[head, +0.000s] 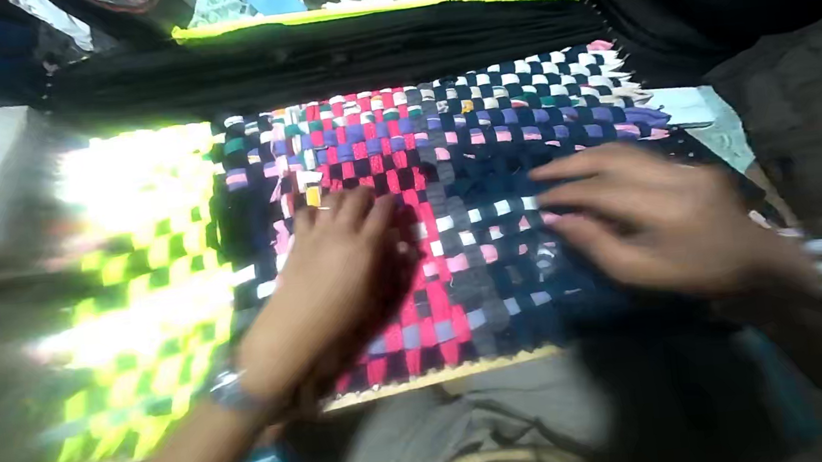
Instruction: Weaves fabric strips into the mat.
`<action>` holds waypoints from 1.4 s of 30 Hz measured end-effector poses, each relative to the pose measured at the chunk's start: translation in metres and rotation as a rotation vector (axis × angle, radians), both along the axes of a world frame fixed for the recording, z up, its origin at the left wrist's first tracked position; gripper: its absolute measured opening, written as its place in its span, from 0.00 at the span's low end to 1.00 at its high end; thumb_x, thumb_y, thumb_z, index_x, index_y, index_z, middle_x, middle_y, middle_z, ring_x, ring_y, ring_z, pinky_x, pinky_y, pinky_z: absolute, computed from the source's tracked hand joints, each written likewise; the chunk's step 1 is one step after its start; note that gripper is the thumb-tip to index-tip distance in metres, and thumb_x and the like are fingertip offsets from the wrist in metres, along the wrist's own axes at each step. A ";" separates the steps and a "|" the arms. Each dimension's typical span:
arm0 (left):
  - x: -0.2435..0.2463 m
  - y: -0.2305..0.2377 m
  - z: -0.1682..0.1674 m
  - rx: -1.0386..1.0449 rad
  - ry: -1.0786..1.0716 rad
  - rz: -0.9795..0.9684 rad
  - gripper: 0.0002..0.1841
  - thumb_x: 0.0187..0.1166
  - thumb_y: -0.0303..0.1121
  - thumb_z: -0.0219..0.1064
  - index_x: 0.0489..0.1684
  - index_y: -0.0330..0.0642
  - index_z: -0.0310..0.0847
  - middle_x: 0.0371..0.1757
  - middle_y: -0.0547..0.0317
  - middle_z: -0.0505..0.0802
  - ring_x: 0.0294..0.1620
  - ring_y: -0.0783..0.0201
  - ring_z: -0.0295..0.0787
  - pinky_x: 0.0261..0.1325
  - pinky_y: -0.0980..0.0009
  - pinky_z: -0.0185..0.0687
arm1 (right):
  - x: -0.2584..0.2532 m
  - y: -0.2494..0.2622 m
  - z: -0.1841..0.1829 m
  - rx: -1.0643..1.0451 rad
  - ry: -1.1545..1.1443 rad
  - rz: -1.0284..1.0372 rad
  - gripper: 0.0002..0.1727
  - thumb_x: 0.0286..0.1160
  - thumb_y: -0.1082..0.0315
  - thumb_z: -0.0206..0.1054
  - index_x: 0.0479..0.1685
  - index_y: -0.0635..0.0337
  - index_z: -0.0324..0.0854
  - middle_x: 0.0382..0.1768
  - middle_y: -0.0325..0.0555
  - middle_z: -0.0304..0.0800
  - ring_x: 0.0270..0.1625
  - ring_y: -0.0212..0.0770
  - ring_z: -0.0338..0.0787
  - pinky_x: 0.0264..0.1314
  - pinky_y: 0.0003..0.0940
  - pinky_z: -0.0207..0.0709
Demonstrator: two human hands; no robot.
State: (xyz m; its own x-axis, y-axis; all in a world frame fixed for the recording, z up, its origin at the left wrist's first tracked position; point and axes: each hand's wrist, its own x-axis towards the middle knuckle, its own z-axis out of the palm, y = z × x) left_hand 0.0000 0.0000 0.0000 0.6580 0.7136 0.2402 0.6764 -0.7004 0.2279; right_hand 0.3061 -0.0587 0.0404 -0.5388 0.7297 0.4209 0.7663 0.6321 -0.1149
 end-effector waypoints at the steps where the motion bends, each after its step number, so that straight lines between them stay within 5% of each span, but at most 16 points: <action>1: 0.007 0.003 -0.019 0.047 0.036 -0.013 0.23 0.79 0.41 0.68 0.68 0.37 0.84 0.66 0.37 0.88 0.71 0.33 0.83 0.63 0.29 0.74 | 0.002 0.008 -0.015 -0.022 -0.123 0.005 0.17 0.83 0.61 0.59 0.50 0.62 0.92 0.61 0.55 0.92 0.64 0.56 0.90 0.66 0.56 0.81; 5: 0.017 -0.002 -0.036 0.112 0.054 -0.016 0.14 0.76 0.33 0.67 0.54 0.37 0.87 0.55 0.42 0.90 0.65 0.38 0.85 0.60 0.35 0.76 | 0.011 0.032 -0.046 -0.116 -0.176 -0.015 0.16 0.82 0.63 0.58 0.51 0.58 0.91 0.56 0.49 0.94 0.62 0.56 0.91 0.57 0.58 0.83; 9: 0.013 -0.003 -0.035 0.092 0.042 -0.042 0.13 0.75 0.33 0.67 0.54 0.40 0.88 0.55 0.45 0.90 0.62 0.38 0.86 0.56 0.37 0.78 | 0.042 0.027 -0.003 -0.066 -0.023 -0.259 0.19 0.88 0.66 0.52 0.59 0.65 0.89 0.60 0.60 0.92 0.63 0.62 0.91 0.66 0.62 0.81; 15: 0.033 0.002 -0.012 0.104 0.017 -0.134 0.11 0.72 0.35 0.68 0.43 0.38 0.89 0.44 0.45 0.92 0.56 0.39 0.89 0.53 0.38 0.78 | 0.104 -0.006 0.025 0.010 0.318 -0.501 0.21 0.90 0.61 0.52 0.59 0.69 0.85 0.53 0.61 0.91 0.50 0.38 0.90 0.59 0.34 0.82; 20: 0.111 0.005 0.005 0.137 -0.002 -0.291 0.08 0.76 0.31 0.69 0.44 0.38 0.89 0.48 0.45 0.92 0.57 0.40 0.89 0.52 0.40 0.81 | 0.122 -0.004 0.000 -0.185 0.213 -0.521 0.15 0.87 0.70 0.55 0.57 0.66 0.87 0.55 0.59 0.92 0.54 0.53 0.92 0.61 0.54 0.84; 24: 0.171 0.013 -0.003 -0.016 0.106 -0.294 0.18 0.82 0.36 0.68 0.64 0.35 0.86 0.65 0.41 0.88 0.70 0.38 0.82 0.64 0.39 0.77 | 0.132 0.005 -0.013 -0.273 0.140 -0.600 0.18 0.89 0.72 0.53 0.65 0.66 0.85 0.58 0.62 0.92 0.61 0.61 0.92 0.68 0.63 0.79; 27: 0.195 0.013 -0.003 -0.060 0.145 -0.256 0.17 0.81 0.30 0.68 0.64 0.32 0.84 0.67 0.38 0.86 0.73 0.36 0.79 0.67 0.40 0.75 | 0.143 0.000 -0.021 -0.220 0.144 -0.609 0.15 0.86 0.73 0.55 0.57 0.65 0.88 0.52 0.60 0.91 0.56 0.59 0.91 0.62 0.61 0.81; 30: 0.210 0.016 0.003 -0.099 0.140 -0.261 0.18 0.81 0.31 0.67 0.69 0.41 0.84 0.68 0.37 0.85 0.76 0.34 0.76 0.69 0.37 0.73 | 0.147 -0.011 -0.029 -0.240 0.149 -0.577 0.13 0.83 0.72 0.60 0.52 0.64 0.90 0.53 0.58 0.90 0.56 0.58 0.89 0.61 0.59 0.82; 36: 0.244 0.019 -0.008 -0.157 0.055 -0.263 0.14 0.79 0.35 0.71 0.56 0.37 0.88 0.65 0.41 0.87 0.75 0.36 0.76 0.67 0.36 0.71 | 0.147 -0.019 -0.051 -0.310 0.191 -0.585 0.17 0.81 0.68 0.66 0.64 0.60 0.88 0.61 0.57 0.80 0.59 0.55 0.83 0.59 0.54 0.81; 42: 0.243 0.035 -0.017 -0.301 -0.073 -0.290 0.10 0.81 0.31 0.65 0.51 0.41 0.92 0.55 0.45 0.90 0.68 0.37 0.78 0.64 0.35 0.68 | 0.142 -0.014 -0.050 -0.275 0.084 -0.600 0.15 0.82 0.71 0.62 0.60 0.56 0.90 0.61 0.60 0.79 0.62 0.63 0.80 0.58 0.59 0.80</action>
State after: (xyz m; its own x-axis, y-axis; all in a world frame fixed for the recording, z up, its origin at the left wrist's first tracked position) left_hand 0.2430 0.0351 -0.0168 0.8310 0.5468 0.1024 0.4358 -0.7542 0.4913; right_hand 0.4485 -0.0726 -0.0094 0.0210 0.9797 0.1994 0.9576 0.0377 -0.2858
